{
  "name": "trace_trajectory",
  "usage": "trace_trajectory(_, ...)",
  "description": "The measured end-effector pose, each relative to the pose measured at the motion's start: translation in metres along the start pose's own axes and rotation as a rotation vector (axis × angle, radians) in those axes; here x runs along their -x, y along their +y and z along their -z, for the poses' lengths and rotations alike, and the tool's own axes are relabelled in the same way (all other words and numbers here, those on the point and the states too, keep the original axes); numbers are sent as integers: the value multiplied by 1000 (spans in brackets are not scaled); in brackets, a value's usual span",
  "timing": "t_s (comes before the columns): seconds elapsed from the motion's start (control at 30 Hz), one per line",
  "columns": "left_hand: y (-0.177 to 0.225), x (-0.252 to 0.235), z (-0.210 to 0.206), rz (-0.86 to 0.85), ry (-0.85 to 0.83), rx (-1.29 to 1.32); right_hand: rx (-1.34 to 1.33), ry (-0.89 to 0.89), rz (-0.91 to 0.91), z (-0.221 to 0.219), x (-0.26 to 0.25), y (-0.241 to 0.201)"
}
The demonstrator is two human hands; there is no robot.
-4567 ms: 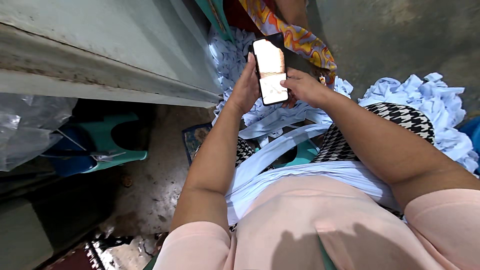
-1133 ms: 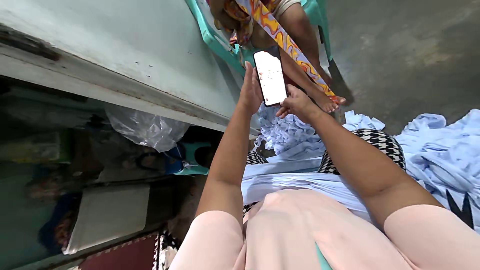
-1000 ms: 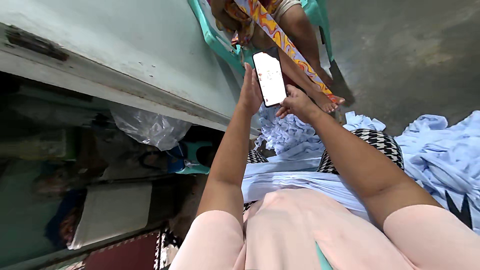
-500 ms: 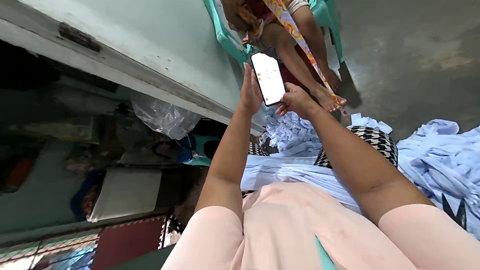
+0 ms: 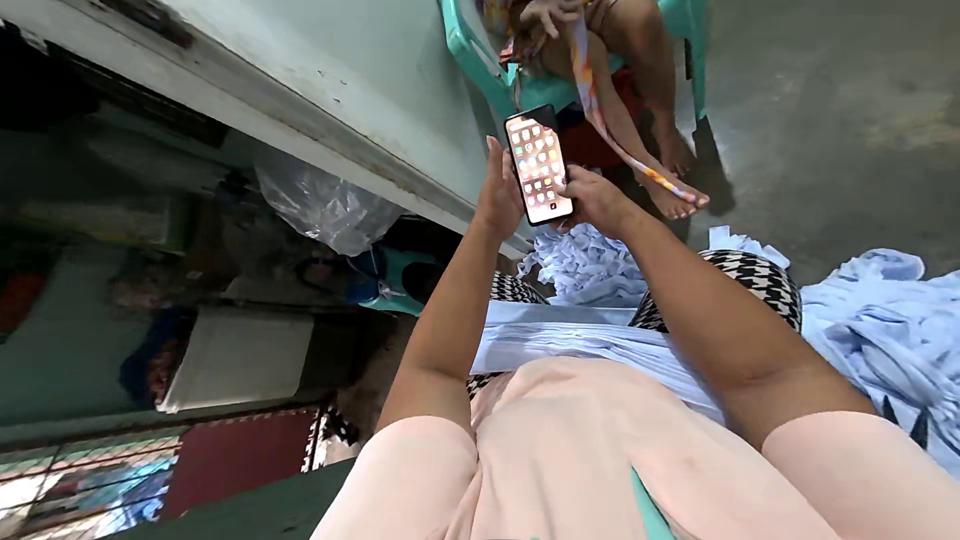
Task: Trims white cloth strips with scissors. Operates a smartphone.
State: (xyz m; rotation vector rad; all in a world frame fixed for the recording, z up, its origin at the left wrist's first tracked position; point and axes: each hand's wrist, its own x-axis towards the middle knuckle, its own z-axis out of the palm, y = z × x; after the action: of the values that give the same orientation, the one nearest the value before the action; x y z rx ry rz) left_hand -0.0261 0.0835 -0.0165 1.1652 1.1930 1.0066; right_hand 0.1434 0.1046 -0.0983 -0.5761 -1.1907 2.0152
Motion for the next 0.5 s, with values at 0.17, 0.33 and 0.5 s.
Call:
trace_trajectory(0.17, -20, 18, 9, 32, 17, 32, 29, 8, -124, -9, 3, 9)
trace_trajectory(0.33, -36, 44, 25, 52, -27, 138, 90, -9, -196, -28, 10, 16)
trace_trajectory(0.5, -48, 63, 39, 47, -18, 220, 191, -11, -255, -48, 8, 23)
